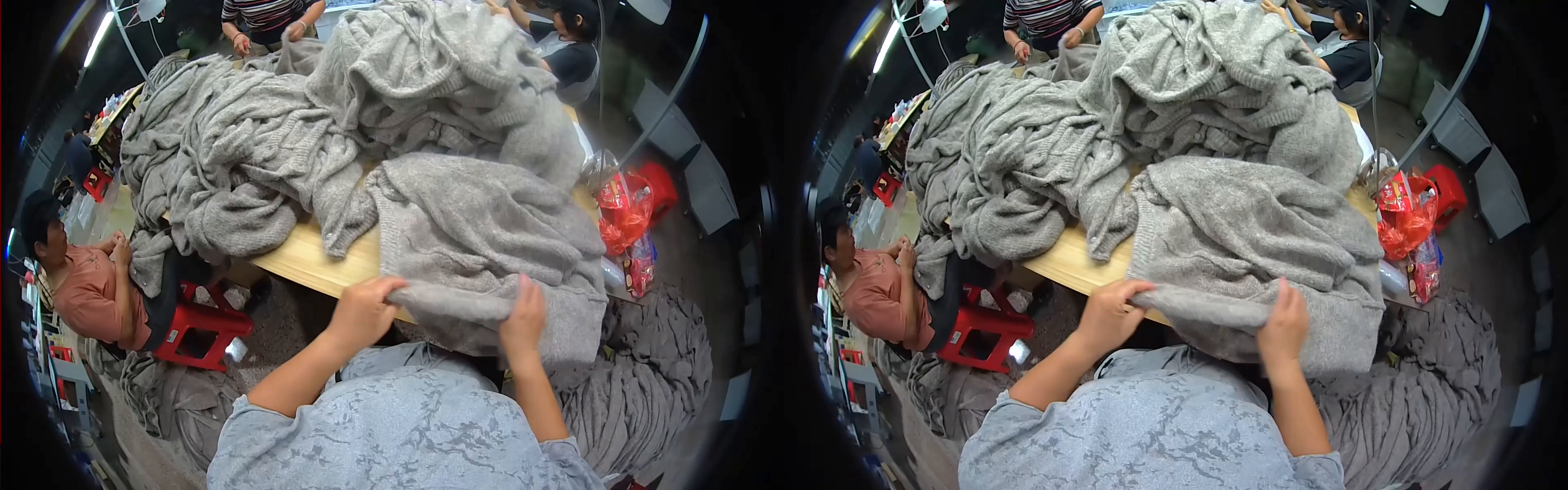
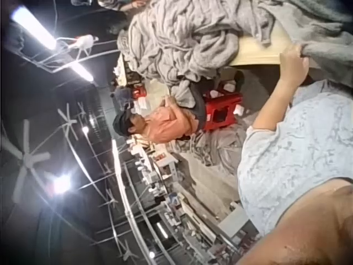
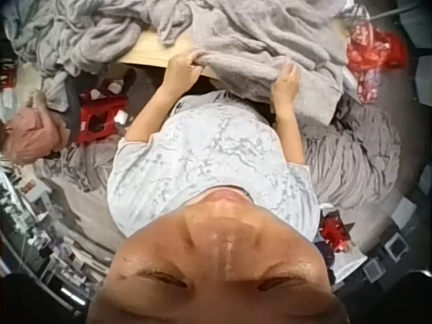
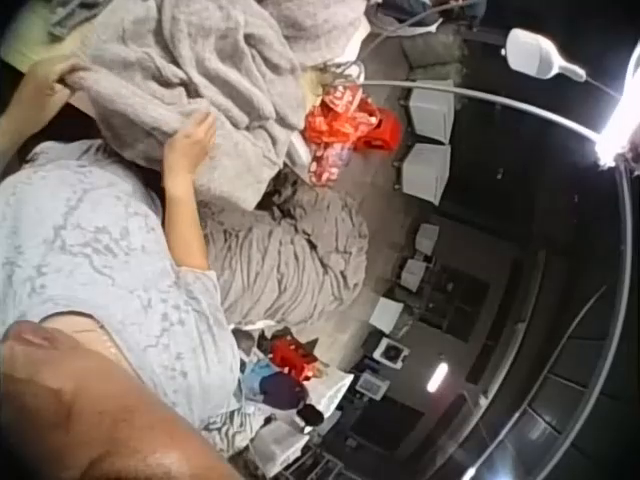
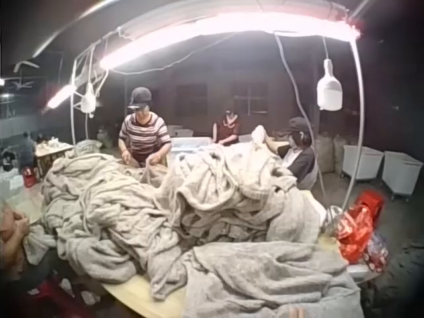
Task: Inspecting a knitted garment for quality and arranging it on a work table in a factory setting.
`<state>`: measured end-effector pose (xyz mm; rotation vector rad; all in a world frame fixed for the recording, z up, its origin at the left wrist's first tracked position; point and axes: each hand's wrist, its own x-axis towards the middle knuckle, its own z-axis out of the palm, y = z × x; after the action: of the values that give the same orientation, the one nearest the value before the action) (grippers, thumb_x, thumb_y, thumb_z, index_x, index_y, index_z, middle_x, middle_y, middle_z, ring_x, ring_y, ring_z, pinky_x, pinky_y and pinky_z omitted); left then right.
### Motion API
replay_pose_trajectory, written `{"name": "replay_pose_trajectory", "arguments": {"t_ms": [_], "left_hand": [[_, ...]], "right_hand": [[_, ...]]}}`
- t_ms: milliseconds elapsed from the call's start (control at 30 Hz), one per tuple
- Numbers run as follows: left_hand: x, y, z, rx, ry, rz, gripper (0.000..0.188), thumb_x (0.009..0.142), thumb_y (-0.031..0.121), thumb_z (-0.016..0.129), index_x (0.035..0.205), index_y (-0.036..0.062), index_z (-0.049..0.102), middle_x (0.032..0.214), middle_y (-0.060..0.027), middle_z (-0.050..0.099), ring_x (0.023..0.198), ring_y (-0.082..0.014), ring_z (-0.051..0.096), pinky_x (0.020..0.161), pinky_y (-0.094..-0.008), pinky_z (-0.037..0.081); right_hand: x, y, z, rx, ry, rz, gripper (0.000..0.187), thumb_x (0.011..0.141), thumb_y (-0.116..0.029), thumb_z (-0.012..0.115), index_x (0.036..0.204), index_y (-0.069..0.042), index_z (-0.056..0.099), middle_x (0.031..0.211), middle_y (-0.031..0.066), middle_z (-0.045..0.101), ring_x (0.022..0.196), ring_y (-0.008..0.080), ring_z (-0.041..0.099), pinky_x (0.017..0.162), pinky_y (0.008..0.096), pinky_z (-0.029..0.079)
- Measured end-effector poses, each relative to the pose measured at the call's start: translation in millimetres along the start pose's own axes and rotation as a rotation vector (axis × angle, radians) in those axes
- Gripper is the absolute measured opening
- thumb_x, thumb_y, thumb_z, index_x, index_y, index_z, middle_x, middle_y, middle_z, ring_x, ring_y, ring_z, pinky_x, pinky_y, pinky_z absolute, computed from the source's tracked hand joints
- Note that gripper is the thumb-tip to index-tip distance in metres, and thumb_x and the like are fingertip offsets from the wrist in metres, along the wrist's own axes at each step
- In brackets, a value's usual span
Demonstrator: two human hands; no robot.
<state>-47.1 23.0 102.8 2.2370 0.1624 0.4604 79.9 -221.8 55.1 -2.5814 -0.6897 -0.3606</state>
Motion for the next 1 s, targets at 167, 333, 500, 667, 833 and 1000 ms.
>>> {"name": "replay_pose_trajectory", "arguments": {"t_ms": [167,333,500,667,833,1000], "left_hand": [[-5.4,-18.2,-45.4,-0.064,0.206,-0.216,0.01,0.081,0.005,0.059,0.087,-0.0016,0.063,0.076,-0.0048,0.061,0.068,-0.0127,0.056,0.061,-0.025,0.043],[-5.8,-52.3,-85.8,-0.006,0.433,-0.161,0.019,0.084,0.015,0.06,0.086,-0.0038,0.063,0.072,-0.0077,0.056,0.064,-0.0155,0.052,0.057,-0.0282,0.038],[13.2,-94.3,-57.1,0.336,0.042,-0.271,0.027,0.075,0.026,0.066,0.081,-0.0008,0.065,0.08,-0.0184,0.059,0.074,-0.0352,0.057,0.066,-0.0413,0.044],[44.4,-107.6,-12.4,0.63,-0.045,-0.223,0.028,0.07,0.022,0.07,0.087,0.0017,0.059,0.085,-0.0186,0.058,0.086,-0.0364,0.055,0.076,-0.0423,0.045],[84.3,-93.7,-1.1,0.422,-0.118,0.041,0.031,0.073,0.012,0.067,0.101,0.0051,0.054,0.104,-0.0146,0.055,0.101,-0.0338,0.051,0.082,-0.0402,0.043],[129.5,-126.2,36.8,0.373,-0.083,0.106,0.035,0.075,0.011,0.065,0.106,0.0062,0.052,0.108,-0.0116,0.053,0.103,-0.0338,0.051,0.087,-0.0398,0.042]], "right_hand": [[-40.7,107.3,-29.1,0.058,-0.056,0.346,0.034,0.064,0.007,0.047,0.096,0.001,0.059,0.086,0.016,0.059,0.081,0.0328,0.056,0.077,0.0366,0.044],[-44.3,125.2,-105.2,1.063,-0.01,0.539,0.017,0.068,0.003,0.049,0.082,-0.001,0.057,0.075,-0.0015,0.056,0.07,0.0065,0.051,0.063,0.0183,0.038],[38.0,91.1,-89.1,0.696,-0.302,0.349,0.014,0.077,-0.016,0.065,0.079,-0.003,0.059,0.064,-0.0027,0.051,0.063,0.0069,0.048,0.055,0.0225,0.038],[74.2,101.3,-13.0,0.348,-0.196,0.048,0.032,0.075,-0.018,0.069,0.098,0.0,0.057,0.092,0.0151,0.058,0.085,0.0301,0.058,0.075,0.0359,0.047],[82.7,56.1,13.1,-0.051,-0.281,-0.198,0.044,0.071,-0.012,0.065,0.112,-0.003,0.051,0.11,0.0166,0.053,0.106,0.0366,0.047,0.091,0.041,0.039],[132.4,138.7,27.0,0.242,-0.071,-0.147,0.023,0.069,-0.003,0.05,0.089,0.0,0.061,0.08,0.0164,0.063,0.082,0.0319,0.061,0.072,0.0428,0.047]]}}
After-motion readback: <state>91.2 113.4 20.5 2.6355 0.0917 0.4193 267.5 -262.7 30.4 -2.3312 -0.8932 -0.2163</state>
